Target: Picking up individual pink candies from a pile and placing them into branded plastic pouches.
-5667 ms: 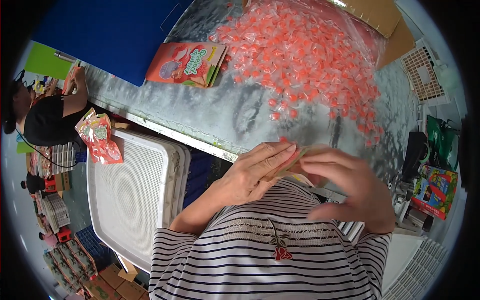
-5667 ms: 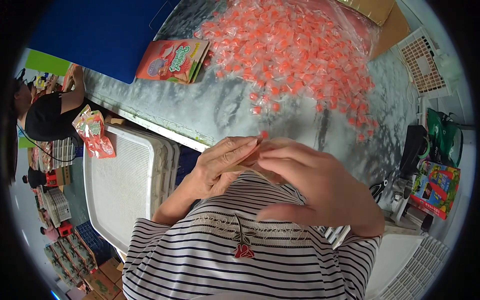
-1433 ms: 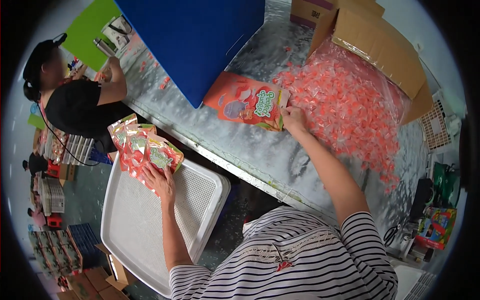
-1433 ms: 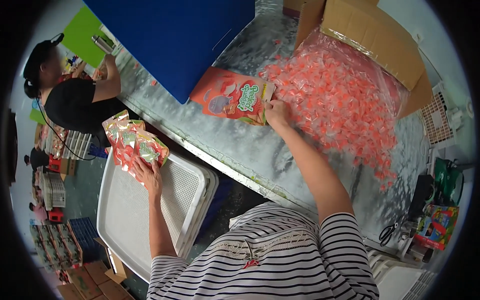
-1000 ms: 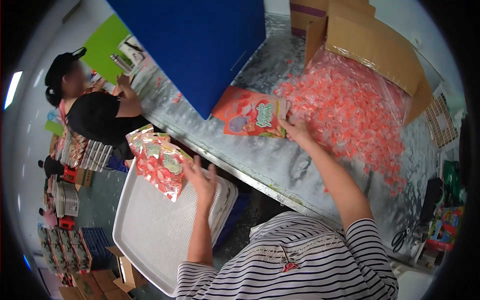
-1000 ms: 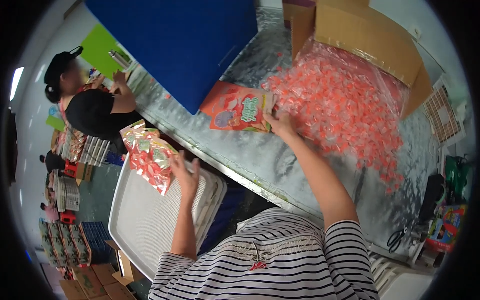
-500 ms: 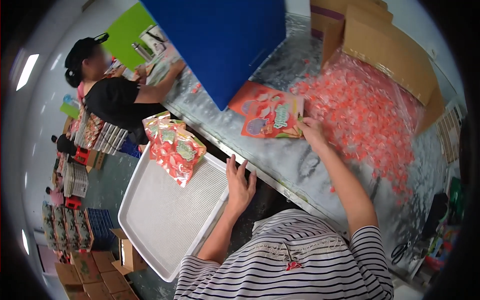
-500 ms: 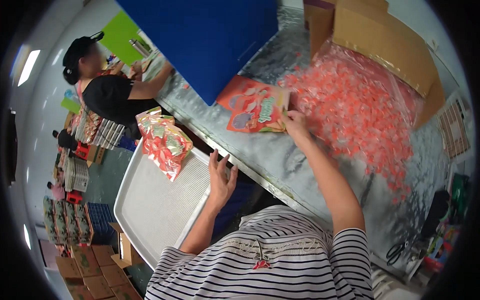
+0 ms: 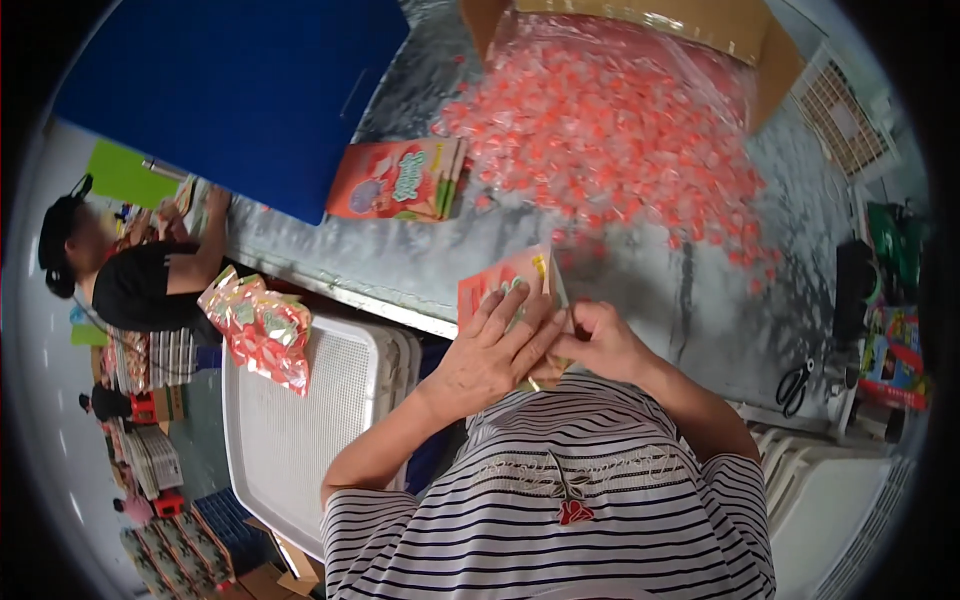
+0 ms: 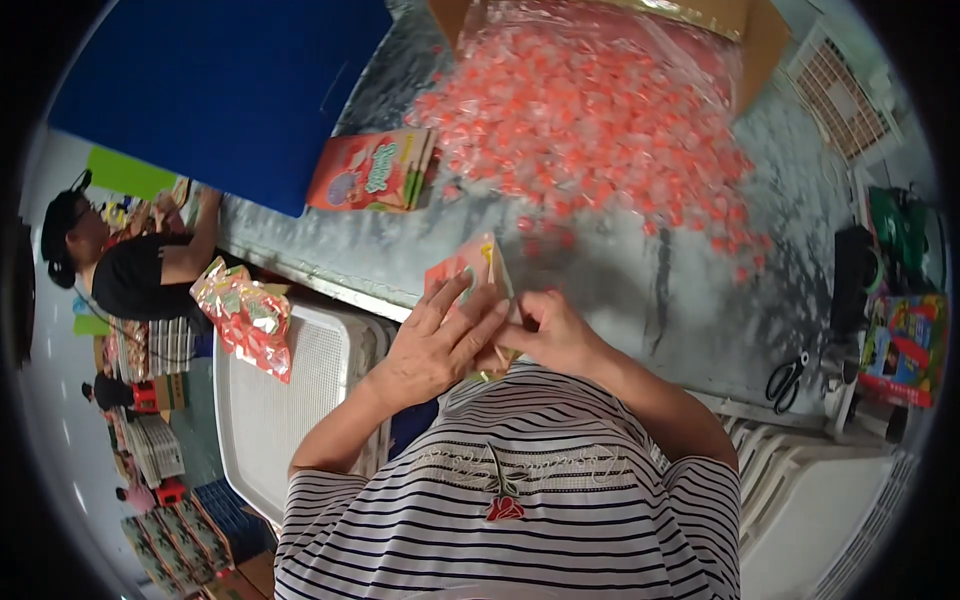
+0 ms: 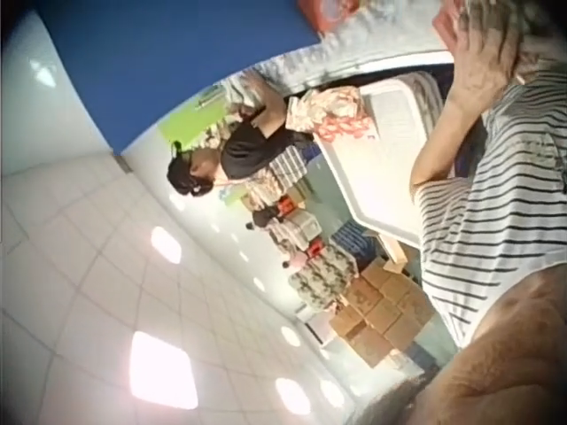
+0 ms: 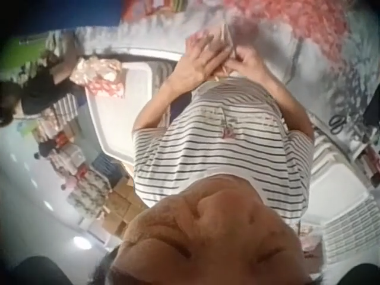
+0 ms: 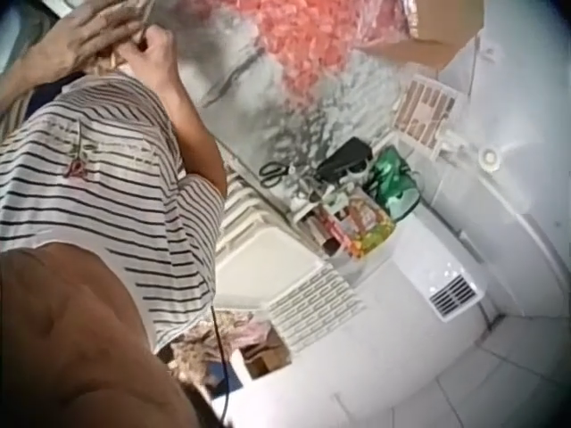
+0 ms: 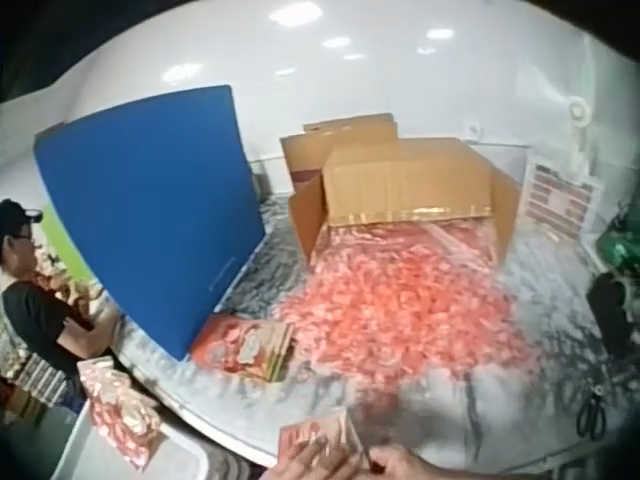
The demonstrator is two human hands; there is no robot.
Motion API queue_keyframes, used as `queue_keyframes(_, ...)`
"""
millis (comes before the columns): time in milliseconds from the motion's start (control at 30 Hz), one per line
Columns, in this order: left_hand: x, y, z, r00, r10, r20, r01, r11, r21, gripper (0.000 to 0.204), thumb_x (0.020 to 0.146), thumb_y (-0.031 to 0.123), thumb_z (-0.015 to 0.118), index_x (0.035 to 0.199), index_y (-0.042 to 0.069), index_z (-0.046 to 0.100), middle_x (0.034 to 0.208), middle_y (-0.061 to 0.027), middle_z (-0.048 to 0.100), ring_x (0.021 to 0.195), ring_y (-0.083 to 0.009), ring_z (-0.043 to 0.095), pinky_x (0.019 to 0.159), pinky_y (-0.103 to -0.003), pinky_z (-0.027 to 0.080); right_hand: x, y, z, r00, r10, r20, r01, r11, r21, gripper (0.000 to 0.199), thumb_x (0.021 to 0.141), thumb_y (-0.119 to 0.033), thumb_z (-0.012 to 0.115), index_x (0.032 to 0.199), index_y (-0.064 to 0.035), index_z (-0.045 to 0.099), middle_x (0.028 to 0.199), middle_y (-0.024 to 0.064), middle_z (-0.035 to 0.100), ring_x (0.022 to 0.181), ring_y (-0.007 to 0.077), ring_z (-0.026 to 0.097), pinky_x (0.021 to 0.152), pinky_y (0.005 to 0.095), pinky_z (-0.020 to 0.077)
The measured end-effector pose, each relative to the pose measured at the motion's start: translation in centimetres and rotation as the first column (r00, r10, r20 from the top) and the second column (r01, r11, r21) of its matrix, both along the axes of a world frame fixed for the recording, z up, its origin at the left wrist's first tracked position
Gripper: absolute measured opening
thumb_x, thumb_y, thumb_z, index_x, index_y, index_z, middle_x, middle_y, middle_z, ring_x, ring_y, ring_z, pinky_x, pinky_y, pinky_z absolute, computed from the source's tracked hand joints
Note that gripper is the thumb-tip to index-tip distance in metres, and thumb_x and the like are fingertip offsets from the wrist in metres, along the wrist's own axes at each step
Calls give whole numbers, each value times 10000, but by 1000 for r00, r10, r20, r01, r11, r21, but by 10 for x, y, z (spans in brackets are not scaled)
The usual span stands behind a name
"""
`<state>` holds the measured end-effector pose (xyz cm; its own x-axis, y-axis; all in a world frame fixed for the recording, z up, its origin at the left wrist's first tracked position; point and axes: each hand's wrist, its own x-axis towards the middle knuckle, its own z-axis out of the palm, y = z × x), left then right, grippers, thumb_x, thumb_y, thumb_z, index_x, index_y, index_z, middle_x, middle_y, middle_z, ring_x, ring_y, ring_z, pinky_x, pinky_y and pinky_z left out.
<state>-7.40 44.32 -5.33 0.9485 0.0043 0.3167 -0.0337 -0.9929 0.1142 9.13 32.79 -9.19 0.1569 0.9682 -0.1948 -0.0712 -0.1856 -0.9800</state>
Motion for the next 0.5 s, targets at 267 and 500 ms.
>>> queue_keyframes(267,0,-2,9,955,-210,-209,253,945,209,295,692,159,609,953,31,658,1210,-168,521,1024,-310,567,711,-334,540,2,-20,-23,973,190,128,-196,980,36,378,856,-290,701,720,42,581,562,40,467,587,68,380,501,307,354)
queue_keyframes(500,4,-7,29,939,-234,-251,286,938,196,246,662,138,599,863,-2,614,981,-129,554,664,-175,538,533,-283,475,2,-8,-14,985,106,140,-109,994,18,299,877,-245,654,811,45,618,601,112,570,556,137,504,543,328,424)
